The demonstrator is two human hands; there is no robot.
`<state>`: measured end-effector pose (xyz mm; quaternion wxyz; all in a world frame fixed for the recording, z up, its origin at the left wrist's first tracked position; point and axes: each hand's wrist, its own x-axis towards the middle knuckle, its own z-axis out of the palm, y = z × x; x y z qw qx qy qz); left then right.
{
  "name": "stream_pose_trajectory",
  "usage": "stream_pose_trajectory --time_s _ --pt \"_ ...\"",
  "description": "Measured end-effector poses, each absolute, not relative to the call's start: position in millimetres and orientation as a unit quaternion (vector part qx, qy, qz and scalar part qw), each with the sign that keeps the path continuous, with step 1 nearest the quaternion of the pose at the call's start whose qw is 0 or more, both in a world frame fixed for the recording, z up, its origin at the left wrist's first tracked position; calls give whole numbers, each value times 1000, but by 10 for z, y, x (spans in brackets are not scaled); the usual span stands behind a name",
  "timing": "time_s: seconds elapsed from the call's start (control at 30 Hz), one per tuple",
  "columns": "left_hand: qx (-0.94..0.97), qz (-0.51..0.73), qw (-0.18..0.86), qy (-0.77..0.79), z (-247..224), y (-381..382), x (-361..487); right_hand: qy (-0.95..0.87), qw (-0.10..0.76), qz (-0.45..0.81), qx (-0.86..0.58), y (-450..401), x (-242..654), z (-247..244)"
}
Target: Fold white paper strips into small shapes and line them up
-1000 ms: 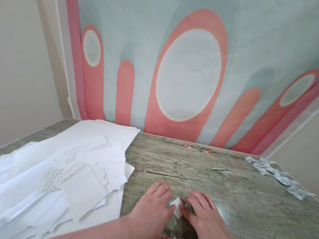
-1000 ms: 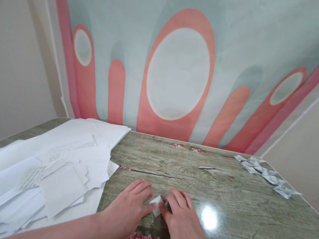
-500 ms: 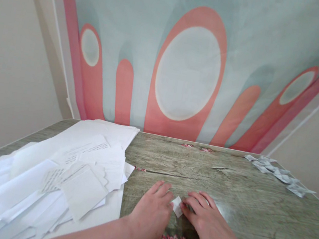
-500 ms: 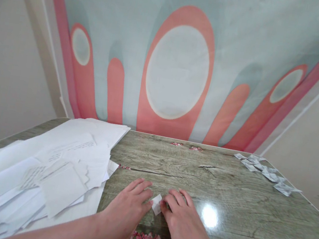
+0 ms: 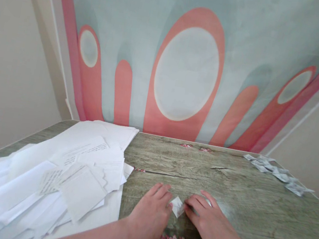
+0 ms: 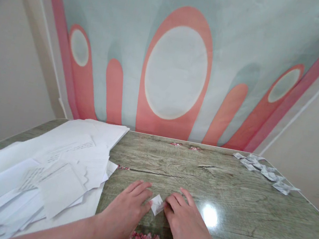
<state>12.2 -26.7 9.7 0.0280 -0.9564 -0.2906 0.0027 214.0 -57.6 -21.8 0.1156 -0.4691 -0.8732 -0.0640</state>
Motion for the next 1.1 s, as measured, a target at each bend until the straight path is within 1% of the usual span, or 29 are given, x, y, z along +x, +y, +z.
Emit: stream_pose_trajectory --time_s 0.17,0.37,0.53,0.8,0.97,1.1 --pt "-955 -4 21 -296 81 -277 131 -858 154 -44 -488 -579 2093 -285" --pt "-957 -4 35 -287 52 -282 129 -857 181 -103 -472 -564 2053 -394" --pt "-954 -10 49 -294 25 -286 129 -864 168 -138 -453 -526 2047 -403" --pt "-942 -25 82 -325 -11 -308 107 -871 146 -142 -446 -505 2063 -424" --pt "-942 -9 108 -316 -16 -286 122 -871 135 -143 -450 -498 2080 -439" --pt "-944 7 110 -310 -12 -264 149 -867 124 -133 -463 -499 2061 -415"
